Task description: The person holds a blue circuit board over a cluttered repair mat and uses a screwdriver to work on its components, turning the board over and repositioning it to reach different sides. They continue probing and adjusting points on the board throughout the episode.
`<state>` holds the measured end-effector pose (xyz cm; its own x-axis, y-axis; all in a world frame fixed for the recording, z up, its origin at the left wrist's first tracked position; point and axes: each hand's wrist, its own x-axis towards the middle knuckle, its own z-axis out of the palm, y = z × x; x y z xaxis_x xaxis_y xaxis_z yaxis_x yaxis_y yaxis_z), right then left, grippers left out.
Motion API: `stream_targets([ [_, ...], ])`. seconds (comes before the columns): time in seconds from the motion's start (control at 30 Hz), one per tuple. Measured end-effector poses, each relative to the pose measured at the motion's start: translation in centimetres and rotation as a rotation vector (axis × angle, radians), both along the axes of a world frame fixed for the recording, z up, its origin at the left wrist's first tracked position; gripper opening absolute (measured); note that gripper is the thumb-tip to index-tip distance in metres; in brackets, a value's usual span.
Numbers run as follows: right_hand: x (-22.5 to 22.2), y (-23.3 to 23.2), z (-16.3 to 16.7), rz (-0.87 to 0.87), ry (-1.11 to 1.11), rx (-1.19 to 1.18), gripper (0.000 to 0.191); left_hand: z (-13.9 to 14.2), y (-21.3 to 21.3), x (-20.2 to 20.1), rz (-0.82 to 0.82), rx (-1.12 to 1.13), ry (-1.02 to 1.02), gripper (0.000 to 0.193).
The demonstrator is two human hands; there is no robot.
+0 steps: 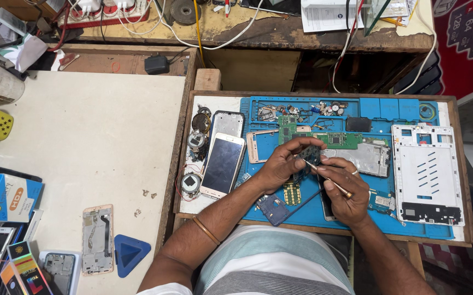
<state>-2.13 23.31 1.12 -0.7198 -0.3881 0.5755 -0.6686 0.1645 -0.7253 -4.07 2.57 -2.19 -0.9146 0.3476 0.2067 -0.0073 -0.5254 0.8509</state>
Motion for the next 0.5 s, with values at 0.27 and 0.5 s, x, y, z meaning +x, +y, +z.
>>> stream_targets([
  [0.27,-0.03,0.1,-0.1,-0.013,-0.03,-0.029,0.022,0.06,0.02,0.05,-0.012,0.02,-0.021,0.088],
  [0.5,-0.02,-0.1,0.16,-0.003,-0.051,-0.048,0.023,0.26,0.01,0.16,-0.005,0.02,-0.031,0.094],
])
